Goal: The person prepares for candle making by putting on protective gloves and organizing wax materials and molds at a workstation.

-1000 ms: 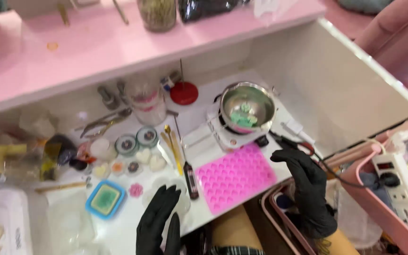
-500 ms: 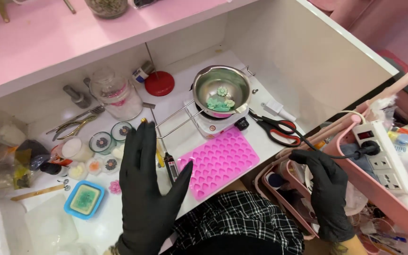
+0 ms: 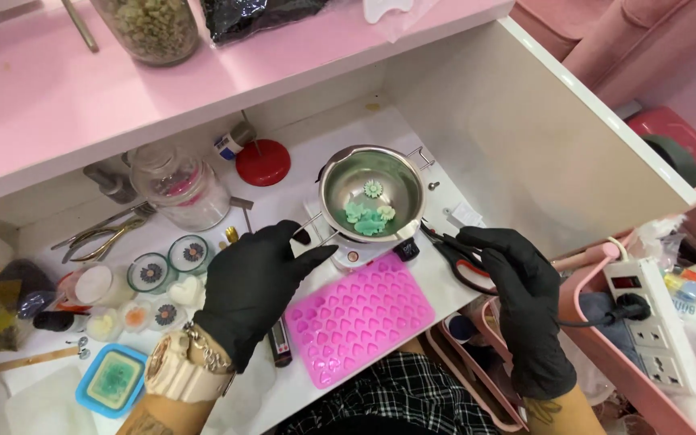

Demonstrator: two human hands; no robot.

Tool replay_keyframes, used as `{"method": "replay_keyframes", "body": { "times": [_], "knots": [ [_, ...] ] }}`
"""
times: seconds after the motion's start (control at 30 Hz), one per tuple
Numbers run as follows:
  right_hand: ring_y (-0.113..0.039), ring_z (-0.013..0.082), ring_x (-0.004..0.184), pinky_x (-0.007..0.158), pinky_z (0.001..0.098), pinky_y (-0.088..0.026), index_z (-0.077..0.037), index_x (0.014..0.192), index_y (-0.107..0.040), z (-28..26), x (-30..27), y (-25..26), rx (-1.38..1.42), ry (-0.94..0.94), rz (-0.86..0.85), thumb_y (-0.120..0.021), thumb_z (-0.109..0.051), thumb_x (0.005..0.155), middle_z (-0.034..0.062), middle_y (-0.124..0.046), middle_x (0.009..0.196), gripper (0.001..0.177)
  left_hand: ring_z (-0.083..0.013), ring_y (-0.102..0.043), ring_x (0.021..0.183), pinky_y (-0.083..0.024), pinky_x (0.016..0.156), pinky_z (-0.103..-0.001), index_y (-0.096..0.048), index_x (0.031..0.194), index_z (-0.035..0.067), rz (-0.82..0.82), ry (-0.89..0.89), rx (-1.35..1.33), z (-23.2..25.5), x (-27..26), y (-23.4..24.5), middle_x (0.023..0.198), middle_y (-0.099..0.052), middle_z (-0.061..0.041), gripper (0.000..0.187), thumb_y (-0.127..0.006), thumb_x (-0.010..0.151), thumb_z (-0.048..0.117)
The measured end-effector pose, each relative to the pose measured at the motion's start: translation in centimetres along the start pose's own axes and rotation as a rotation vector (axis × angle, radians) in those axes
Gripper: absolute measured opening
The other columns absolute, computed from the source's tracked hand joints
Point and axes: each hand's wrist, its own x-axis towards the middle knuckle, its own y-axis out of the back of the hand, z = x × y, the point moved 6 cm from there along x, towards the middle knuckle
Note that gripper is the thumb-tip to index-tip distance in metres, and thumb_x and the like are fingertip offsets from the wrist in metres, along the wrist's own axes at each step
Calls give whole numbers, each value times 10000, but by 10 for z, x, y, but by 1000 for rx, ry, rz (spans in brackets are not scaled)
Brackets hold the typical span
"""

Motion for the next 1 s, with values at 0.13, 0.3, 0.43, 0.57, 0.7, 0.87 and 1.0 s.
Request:
{"method": "replay_keyframes", "body": {
  "times": [0.13, 0.3, 0.43, 0.57, 0.7, 0.87, 1.0],
  "knots": [
    [-665, 192, 1156, 1041, 316, -485, 56, 1223, -682, 12, 10, 7, -68, -62, 39, -521, 38, 964, 132, -717, 1216, 305, -317, -701, 688, -529, 577, -450, -717, 992, 138, 20, 25, -114, -8, 2, -7, 757, -720, -105, 427, -730, 823, 530],
    [-676, 213, 1134, 1029, 326, -509, 75, 1209, -688, -1, 18, 1, -123, 0, 31, -516, 56, 953, 143, -716, 1183, 308, -209, -671, 518, -502, 484, -359, -734, 911, 179, 51, 13, -225, -13, -2, -17, 587, -671, -27, 340, -807, 763, 476],
    [-689, 210, 1125, 1006, 331, -541, 61, 1182, -681, -28, 40, -24, -100, -10, -26, -567, 67, 923, 124, -700, 1186, 283, -192, -657, 501, -489, 466, -345, -736, 878, 175, 86, -21, -245, -17, -1, -20, 568, -660, -13, 320, -827, 751, 455],
    [-665, 193, 1123, 968, 305, -528, 42, 1204, -686, -52, 52, -35, -289, 113, -30, -586, 80, 947, 113, -696, 1200, 279, -194, -659, 508, -488, 472, -344, -746, 932, 189, 79, -31, -252, -16, 0, -18, 570, -664, -15, 333, -825, 752, 458],
    [-663, 179, 1168, 1028, 308, -515, 37, 1222, -686, -29, 44, -25, -126, -50, 43, -533, 104, 926, 109, -709, 1219, 340, -206, -676, 513, -499, 476, -355, -765, 1097, 236, 27, 20, -215, -14, 8, -10, 588, -686, -28, 405, -804, 765, 467],
    [-681, 182, 1145, 1041, 321, -526, 32, 1210, -684, 9, 24, -12, -191, -55, -26, -558, 82, 938, 105, -709, 1190, 303, -230, -676, 517, -505, 474, -371, -727, 1245, 224, 33, -24, -151, -22, 18, -5, 604, -689, -46, 517, -770, 794, 472],
    [-675, 184, 1121, 1010, 315, -521, 43, 1214, -692, 29, 14, 2, -265, -55, -7, -585, 64, 953, 108, -708, 1180, 283, -251, -668, 515, -498, 462, -405, -670, 1381, 246, -45, -42, -46, -17, 25, -1, 591, -682, -63, 614, -719, 826, 504]
  ]
}}
